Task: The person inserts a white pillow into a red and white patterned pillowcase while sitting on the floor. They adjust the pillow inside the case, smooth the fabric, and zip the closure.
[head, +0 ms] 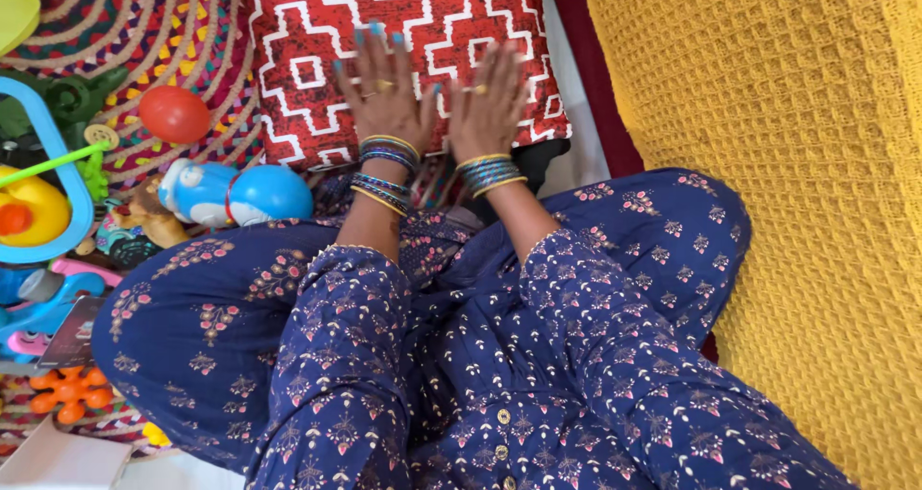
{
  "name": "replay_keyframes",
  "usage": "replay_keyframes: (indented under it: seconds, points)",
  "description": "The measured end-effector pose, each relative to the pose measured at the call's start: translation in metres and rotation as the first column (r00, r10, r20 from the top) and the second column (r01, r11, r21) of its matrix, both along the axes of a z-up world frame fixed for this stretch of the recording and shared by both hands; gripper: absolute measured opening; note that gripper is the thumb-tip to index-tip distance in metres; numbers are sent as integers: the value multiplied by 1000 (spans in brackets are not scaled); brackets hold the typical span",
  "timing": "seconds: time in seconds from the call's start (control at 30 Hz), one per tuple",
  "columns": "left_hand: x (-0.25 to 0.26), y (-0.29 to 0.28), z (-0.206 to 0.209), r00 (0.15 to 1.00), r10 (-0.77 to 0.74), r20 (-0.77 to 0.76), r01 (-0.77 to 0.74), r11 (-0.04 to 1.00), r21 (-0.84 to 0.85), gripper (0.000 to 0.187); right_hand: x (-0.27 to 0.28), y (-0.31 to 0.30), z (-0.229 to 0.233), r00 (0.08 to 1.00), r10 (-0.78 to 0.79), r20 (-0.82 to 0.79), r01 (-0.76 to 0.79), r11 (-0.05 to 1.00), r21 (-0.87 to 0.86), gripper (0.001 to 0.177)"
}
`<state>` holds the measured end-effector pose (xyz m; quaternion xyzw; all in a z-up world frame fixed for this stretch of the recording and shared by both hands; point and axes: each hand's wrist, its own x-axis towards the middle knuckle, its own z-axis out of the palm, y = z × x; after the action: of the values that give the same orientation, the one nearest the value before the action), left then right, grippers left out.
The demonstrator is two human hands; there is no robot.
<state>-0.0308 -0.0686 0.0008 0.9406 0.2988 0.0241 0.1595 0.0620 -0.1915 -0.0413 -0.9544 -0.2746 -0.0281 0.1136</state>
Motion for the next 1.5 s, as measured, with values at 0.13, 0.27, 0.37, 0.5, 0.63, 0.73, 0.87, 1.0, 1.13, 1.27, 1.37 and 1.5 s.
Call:
replay_keyframes:
  seconds: [0.13,0.27,0.37,0.5,0.63,0.73,0.87,1.0,1.13,1.27,1.37,1.5]
  points:
    - [11,-15,-22,980,-197,16,197,980,13,79,28,-5,-13,933,-345,-99,348,937,19,72]
    - [22,-20,-57,984,-176,7,173,974,145,78,33,0,-32,895,-416,-159,418,908,-26,75]
    - [24,-22,-74,987,-160,-20,160,963,218,79,35,2,-43,909,-398,-121,399,917,-21,77]
    - [25,-22,-77,988,-150,-46,157,953,259,79,38,3,-49,912,-398,-102,395,917,-48,77]
    - [24,-18,-62,983,-179,40,168,966,196,80,36,1,-37,912,-383,-144,389,921,14,77]
    - [19,-17,-42,978,-188,90,183,981,60,80,37,1,-19,892,-391,-229,420,903,94,78]
    - [24,5,-6,978,74,196,-75,997,2,81,43,0,10,923,-323,-210,350,930,112,75]
    - [15,39,12,945,167,280,-204,973,108,70,60,18,32,995,75,62,-83,988,134,68]
    - [27,42,0,970,120,212,-140,987,82,66,52,53,38,874,477,97,-483,874,58,64]
    - [38,35,-39,983,106,152,-128,981,143,66,45,62,27,893,449,-35,-451,891,-56,66]
    - [46,39,-59,991,112,72,-122,981,150,66,51,69,17,885,464,-39,-465,881,-84,67]
    - [54,45,-70,995,100,-23,-94,978,188,66,58,78,5,882,466,-69,-471,873,-127,66]
